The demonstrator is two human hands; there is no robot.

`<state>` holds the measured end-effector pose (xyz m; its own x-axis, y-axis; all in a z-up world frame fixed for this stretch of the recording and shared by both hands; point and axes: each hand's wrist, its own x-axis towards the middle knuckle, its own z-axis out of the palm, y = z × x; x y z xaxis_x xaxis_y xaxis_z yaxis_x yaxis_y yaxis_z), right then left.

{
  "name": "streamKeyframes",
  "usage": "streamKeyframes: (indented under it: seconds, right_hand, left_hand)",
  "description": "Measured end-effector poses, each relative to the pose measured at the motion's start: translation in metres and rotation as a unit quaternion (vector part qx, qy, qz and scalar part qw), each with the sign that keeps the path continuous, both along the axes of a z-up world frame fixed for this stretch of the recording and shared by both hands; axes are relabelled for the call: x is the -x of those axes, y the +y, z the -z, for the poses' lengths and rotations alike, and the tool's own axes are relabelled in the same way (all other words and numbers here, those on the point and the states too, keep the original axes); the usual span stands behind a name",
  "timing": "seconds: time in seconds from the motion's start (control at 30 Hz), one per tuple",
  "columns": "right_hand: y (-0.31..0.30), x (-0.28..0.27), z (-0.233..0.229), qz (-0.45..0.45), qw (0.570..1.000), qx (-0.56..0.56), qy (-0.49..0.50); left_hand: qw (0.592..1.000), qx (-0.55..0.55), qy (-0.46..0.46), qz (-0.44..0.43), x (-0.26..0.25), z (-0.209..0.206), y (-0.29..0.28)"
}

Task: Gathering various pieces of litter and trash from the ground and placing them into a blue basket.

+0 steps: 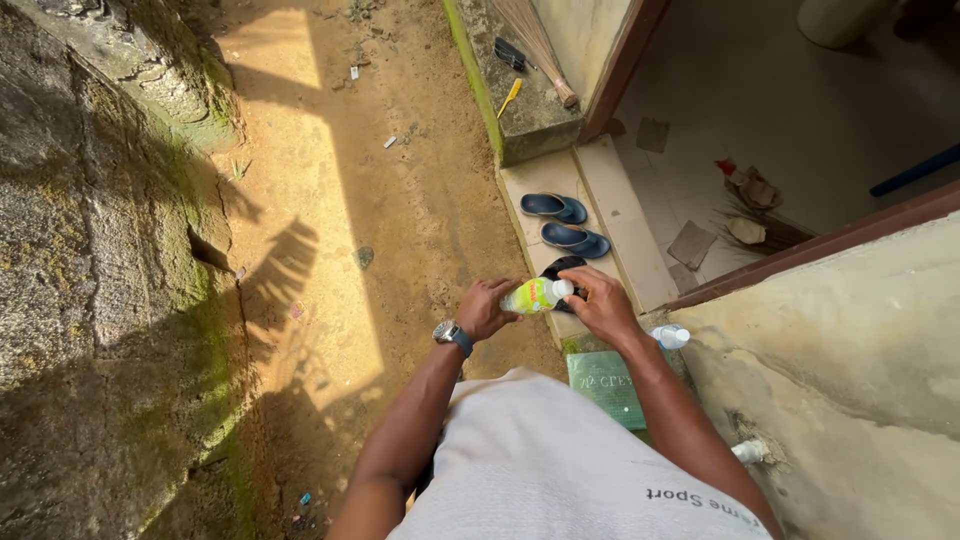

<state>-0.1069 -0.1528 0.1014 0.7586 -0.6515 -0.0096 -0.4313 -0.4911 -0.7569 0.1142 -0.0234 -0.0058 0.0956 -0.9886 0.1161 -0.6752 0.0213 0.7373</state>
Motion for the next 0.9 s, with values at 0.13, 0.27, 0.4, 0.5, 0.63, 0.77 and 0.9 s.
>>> streamKeyframes:
  seconds: [0.13, 0.27, 0.4, 0.5, 0.63, 0.77, 0.9]
  right_hand:
    - [-0.006, 0.002, 0.022, -0.004, 1.0, -0.005, -0.001]
    - [0.007, 0.006, 0.017, 0.001, 1.0, -0.003, -0.01]
    - [0.007, 0.009, 0.01, 0.008, 0.999, -0.002, -0.046]
    - [0.011, 0.007, -0.003, -0.008, 0.998, 0.016, -0.063]
    - [0.008, 0.0, 0.005, -0.011, 0.995, 0.064, -0.075]
    - [0.009, -0.01, 0.001, 0.059, 0.993, 0.092, 0.034]
    - [0.008, -0.021, -0.005, 0.027, 0.996, 0.051, 0.069]
  left_hand:
    - [1.0, 0.015, -0.001, 0.009, -0.001, 0.008, 0.005]
    - [0.999, 0.002, -0.049, 0.008, 0.001, 0.021, 0.011]
    - [0.998, 0.011, -0.051, 0.021, -0.007, 0.011, 0.004]
    - [0.999, 0.004, -0.036, 0.027, -0.009, 0.0, 0.003]
    - [0.999, 0.018, -0.041, 0.018, -0.013, -0.002, 0.004]
    - [0.999, 0.017, -0.05, 0.009, -0.021, -0.011, 0.008]
    - [0.996, 0.01, -0.088, -0.001, -0.031, 0.002, 0.013]
